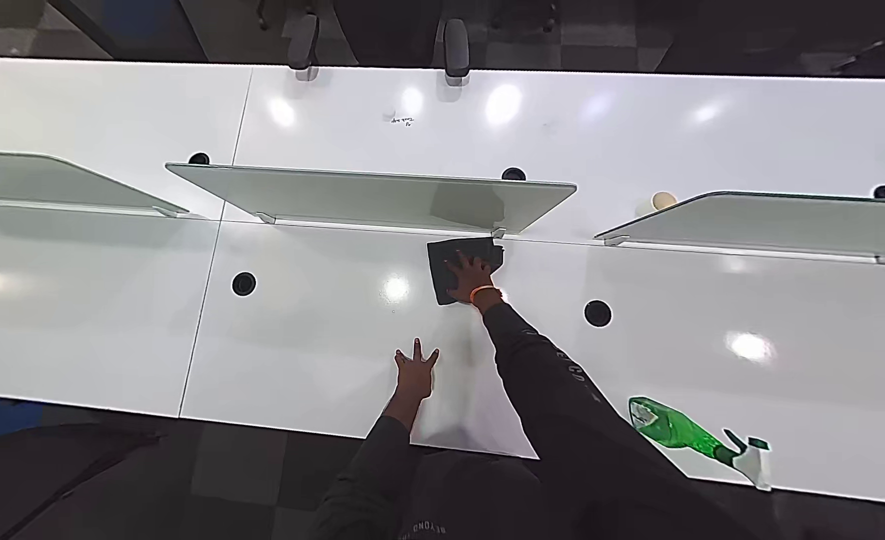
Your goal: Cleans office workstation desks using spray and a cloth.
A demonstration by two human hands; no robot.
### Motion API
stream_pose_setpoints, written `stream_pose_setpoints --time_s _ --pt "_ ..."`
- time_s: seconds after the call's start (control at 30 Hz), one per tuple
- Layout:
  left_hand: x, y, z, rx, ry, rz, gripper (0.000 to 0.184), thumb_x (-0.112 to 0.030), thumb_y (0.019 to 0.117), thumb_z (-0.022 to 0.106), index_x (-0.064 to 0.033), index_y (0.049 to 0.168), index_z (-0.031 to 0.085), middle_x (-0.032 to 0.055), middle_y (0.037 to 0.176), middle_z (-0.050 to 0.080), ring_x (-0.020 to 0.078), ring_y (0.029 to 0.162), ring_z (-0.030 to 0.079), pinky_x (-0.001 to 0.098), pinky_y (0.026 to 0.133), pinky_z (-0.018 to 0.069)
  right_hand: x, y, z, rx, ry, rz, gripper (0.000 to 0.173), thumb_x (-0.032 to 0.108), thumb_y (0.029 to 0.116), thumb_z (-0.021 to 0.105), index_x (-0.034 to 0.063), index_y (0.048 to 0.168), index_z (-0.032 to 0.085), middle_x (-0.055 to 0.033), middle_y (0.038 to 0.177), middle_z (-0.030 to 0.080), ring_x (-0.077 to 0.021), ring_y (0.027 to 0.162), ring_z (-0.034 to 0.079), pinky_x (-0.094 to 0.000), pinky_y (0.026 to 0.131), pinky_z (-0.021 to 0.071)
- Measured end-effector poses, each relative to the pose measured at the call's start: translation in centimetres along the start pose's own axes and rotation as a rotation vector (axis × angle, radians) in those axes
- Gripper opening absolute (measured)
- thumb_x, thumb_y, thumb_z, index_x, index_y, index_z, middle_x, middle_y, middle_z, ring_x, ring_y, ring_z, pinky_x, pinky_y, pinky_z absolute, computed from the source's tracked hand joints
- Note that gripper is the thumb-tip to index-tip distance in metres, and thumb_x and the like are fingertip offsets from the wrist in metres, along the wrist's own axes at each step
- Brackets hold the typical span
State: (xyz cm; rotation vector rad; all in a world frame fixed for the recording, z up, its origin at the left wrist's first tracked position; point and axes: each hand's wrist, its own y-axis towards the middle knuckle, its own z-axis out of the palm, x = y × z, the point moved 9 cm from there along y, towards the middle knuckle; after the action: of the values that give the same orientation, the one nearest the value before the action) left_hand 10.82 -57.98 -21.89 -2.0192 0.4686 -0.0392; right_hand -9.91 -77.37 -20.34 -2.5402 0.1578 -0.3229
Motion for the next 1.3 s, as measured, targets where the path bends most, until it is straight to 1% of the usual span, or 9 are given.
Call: stream_pose_setpoints --time_s 0.1,0.13,0.3,0.43,0.63,0.73,0.83,1.0,1.3 --pt "0.0 0.0 -0.2 0.017 0.001 -0.001 0.107 -0.017 0.0786 0.079 -0.0417 0.165 0.019 0.0255 0.171 -0.008 0.0687 0.140 0.029 0.0815 0.109 0.0258 -6.2 -1.4 -1.4 -0.040 0.076 0.130 0.087 0.059 0.0767 0.079 0.0389 0.154 0.047 -0.0093 0.173 0.019 -0.0508 0.155 0.013 -0.0846 0.112 0.0144" --pt "0.0 0.0 -0.1 0.015 0.003 -0.003 0.108 -0.017 0.0786 0.079 -0.0417 0.165 0.019 0.0253 0.171 -0.009 0.0690 0.141 0.027 0.0816 0.109 0.0252 -8.7 -2.1 -1.6 -0.045 0.088 0.189 0.088 0.061 0.0775 0.079 0.0380 0.155 0.046 -0.0099 0.173 0.018 -0.0499 0.156 0.012 -0.0843 0.113 0.0133" --pt "-0.1 0.2 0.0 0.013 0.032 -0.010 0.108 -0.017 0.0781 0.079 -0.0418 0.165 0.019 0.0256 0.171 -0.009 0.0681 0.139 0.030 0.0818 0.107 0.0270 -17.0 -6.0 0.2 -0.026 0.156 0.397 0.092 0.067 0.0821 0.072 0.0386 0.161 0.034 -0.0127 0.174 0.010 -0.0530 0.154 0.016 -0.0846 0.105 0.0273" --pt "-0.2 0.1 -0.3 -0.010 0.037 -0.011 0.105 -0.014 0.0796 0.076 -0.0417 0.164 0.021 0.0248 0.172 -0.007 0.0688 0.138 0.032 0.0822 0.107 0.0275 -14.5 -8.2 3.6 -0.028 0.223 0.442 0.096 0.070 0.0835 0.066 0.0369 0.164 0.026 -0.0133 0.175 0.002 -0.0543 0.155 0.006 -0.0821 0.102 0.0335" --pt "0.0 0.1 -0.2 -0.033 0.033 -0.022 0.107 -0.015 0.0772 0.078 -0.0448 0.163 0.022 0.0219 0.173 -0.007 0.0683 0.138 0.033 0.0813 0.106 0.0294 -4.7 -13.9 10.3 0.018 0.118 0.196 0.095 0.067 0.0818 0.065 0.0416 0.164 0.024 -0.0120 0.175 0.006 -0.0558 0.155 0.004 -0.0860 0.106 0.0181" --pt "0.3 0.2 0.2 -0.058 0.018 -0.047 0.113 -0.015 0.0720 0.082 -0.0462 0.163 0.023 0.0168 0.174 -0.008 0.0688 0.140 0.027 0.0808 0.096 0.0410 -2.6 -18.5 13.5 0.091 0.065 0.090 0.094 0.065 0.0823 0.066 0.0422 0.164 0.024 -0.0102 0.175 0.006 -0.0554 0.155 0.006 -0.0862 0.108 0.0122" --pt "0.5 0.1 0.7 -0.107 0.052 -0.064 0.120 -0.011 0.0699 0.085 -0.0482 0.163 0.019 0.0148 0.174 -0.011 0.0691 0.143 0.021 0.0821 0.098 0.0370 -2.6 -24.0 16.9 0.162 0.034 0.053 0.097 0.061 0.0813 0.071 0.0404 0.164 0.025 -0.0120 0.175 0.007 -0.0563 0.154 0.007 -0.0861 0.110 0.0092" --pt "0.6 0.5 1.2 -0.213 0.151 -0.044 0.121 -0.007 0.0696 0.088 -0.0499 0.161 0.022 0.0185 0.174 -0.002 0.0666 0.141 0.030 0.0784 0.112 0.0266 -4.6 -30.9 21.0 0.262 -0.001 0.104 0.098 0.053 0.0835 0.075 0.0418 0.164 0.022 -0.0116 0.175 0.002 -0.0554 0.155 0.007 -0.0823 0.114 0.0088" --pt "0.7 0.8 1.3 -0.258 0.150 -0.033 0.123 -0.002 0.0670 0.088 -0.0479 0.162 0.024 0.0183 0.174 0.003 0.0628 0.144 0.032 0.0770 0.115 0.0232 -6.4 -25.3 18.3 0.191 0.062 0.151 0.104 0.047 0.0774 0.083 0.0467 0.163 0.023 -0.0129 0.175 -0.001 -0.0614 0.152 0.006 -0.0806 0.116 0.0104"
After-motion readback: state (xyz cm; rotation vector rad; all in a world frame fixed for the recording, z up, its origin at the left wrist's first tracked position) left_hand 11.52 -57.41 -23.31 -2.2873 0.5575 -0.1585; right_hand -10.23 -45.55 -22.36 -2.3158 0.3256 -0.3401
